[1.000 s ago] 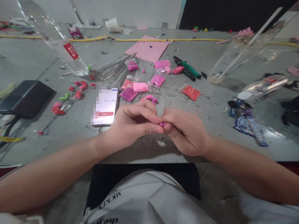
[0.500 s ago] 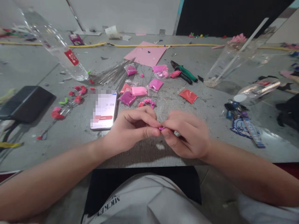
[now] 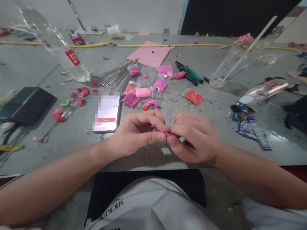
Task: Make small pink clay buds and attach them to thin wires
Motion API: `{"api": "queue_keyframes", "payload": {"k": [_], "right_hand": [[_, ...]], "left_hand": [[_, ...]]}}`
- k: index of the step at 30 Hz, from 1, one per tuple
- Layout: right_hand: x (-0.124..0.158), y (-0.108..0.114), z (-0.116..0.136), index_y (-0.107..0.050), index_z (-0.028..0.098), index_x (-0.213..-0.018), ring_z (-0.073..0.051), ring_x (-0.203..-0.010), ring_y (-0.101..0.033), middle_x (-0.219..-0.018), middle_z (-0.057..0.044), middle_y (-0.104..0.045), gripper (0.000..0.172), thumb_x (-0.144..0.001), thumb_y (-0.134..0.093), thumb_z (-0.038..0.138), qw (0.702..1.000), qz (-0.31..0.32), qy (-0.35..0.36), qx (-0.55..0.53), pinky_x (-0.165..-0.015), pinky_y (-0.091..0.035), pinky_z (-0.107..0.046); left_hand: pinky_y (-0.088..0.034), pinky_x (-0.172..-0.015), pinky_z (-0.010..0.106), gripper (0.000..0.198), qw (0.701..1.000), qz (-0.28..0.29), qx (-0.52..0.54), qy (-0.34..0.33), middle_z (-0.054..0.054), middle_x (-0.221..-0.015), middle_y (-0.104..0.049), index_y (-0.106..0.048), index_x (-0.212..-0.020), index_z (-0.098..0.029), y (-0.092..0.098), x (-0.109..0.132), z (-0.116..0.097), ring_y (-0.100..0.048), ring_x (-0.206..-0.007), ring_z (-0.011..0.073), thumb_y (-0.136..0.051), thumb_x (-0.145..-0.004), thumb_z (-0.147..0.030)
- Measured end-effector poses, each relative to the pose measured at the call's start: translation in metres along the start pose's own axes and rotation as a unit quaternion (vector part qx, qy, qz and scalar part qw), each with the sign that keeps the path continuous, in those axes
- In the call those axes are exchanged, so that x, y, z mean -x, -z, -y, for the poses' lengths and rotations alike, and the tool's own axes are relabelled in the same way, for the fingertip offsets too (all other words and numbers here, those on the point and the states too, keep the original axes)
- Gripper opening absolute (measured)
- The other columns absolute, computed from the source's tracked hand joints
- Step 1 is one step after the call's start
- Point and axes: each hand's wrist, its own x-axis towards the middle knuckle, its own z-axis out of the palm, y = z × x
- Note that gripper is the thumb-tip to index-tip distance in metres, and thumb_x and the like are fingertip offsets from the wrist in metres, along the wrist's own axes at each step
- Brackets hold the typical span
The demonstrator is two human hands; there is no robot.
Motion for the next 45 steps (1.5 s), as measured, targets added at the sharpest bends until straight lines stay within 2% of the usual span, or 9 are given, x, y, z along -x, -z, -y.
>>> {"api": "queue_keyframes", "payload": {"k": [5, 10, 18, 25, 31, 45], "right_hand": [[0.0012, -0.0009, -0.0012, -0.059, 0.024, -0.09, -0.016, -0.059, -0.047, -0.065, 0.002, -0.054, 0.012, -0.102, -0.06, 0.023, 1.0, -0.01, 0.0, -0.001, -0.058, -0.045, -0.032], [0.0028, -0.0029, -0.0001, -0.058, 0.024, -0.085, -0.015, -0.058, -0.046, -0.064, 0.002, -0.055, 0.017, -0.101, -0.064, 0.024, 0.999, -0.027, -0.021, -0.005, -0.056, -0.042, -0.031], [0.0024, -0.0022, 0.0016, -0.058, 0.025, -0.084, -0.015, -0.059, -0.047, -0.065, 0.001, -0.058, 0.017, -0.099, -0.066, 0.022, 0.999, -0.025, -0.035, -0.015, -0.058, -0.042, -0.032], [-0.0015, 0.0026, 0.0012, -0.05, 0.025, -0.082, -0.014, -0.057, -0.039, -0.062, 0.005, -0.046, 0.025, -0.106, -0.057, 0.022, 0.999, 0.038, 0.005, -0.026, -0.056, -0.038, -0.03], [-0.0016, 0.0031, 0.0004, -0.05, 0.024, -0.081, -0.013, -0.058, -0.038, -0.062, 0.005, -0.046, 0.027, -0.107, -0.057, 0.023, 0.999, 0.043, 0.004, -0.032, -0.056, -0.038, -0.029], [-0.0015, 0.0031, 0.0013, -0.051, 0.024, -0.081, -0.014, -0.057, -0.039, -0.062, 0.004, -0.045, 0.025, -0.105, -0.058, 0.021, 0.998, 0.045, -0.012, -0.048, -0.056, -0.036, -0.031]], "left_hand": [[-0.054, -0.066, 0.023, 0.004, 1.0, 0.005, -0.005, 0.014, 0.004, -0.086, -0.066, -0.086, -0.091, -0.02, -0.0007, -0.0011, -0.0013, -0.063, -0.076, 0.0118, -0.088, -0.087, -0.019], [-0.056, -0.07, 0.024, 0.009, 1.0, 0.018, -0.016, 0.004, 0.005, -0.088, -0.068, -0.088, -0.096, -0.02, 0.0005, -0.0007, -0.0054, -0.066, -0.079, 0.0126, -0.087, -0.088, -0.017], [-0.057, -0.066, 0.026, 0.007, 0.999, 0.015, -0.033, -0.003, 0.003, -0.085, -0.067, -0.085, -0.087, -0.02, -0.0002, -0.0017, -0.0091, -0.067, -0.073, 0.0128, -0.09, -0.083, -0.018], [-0.055, -0.07, 0.022, 0.009, 0.999, 0.029, -0.025, -0.005, 0.004, -0.086, -0.068, -0.088, -0.095, -0.02, 0.001, -0.0018, -0.0039, -0.064, -0.076, 0.0108, -0.086, -0.088, -0.015], [-0.055, -0.072, 0.021, 0.014, 0.999, 0.042, -0.022, 0.001, 0.004, -0.087, -0.067, -0.088, -0.098, -0.02, 0.0021, -0.0023, -0.0062, -0.064, -0.079, 0.0108, -0.083, -0.09, -0.011], [-0.055, -0.073, 0.023, 0.009, 0.997, 0.061, -0.04, -0.003, 0.005, -0.089, -0.067, -0.086, -0.098, -0.018, 0.0039, -0.0016, -0.0083, -0.064, -0.08, 0.012, -0.081, -0.093, -0.014]]}}
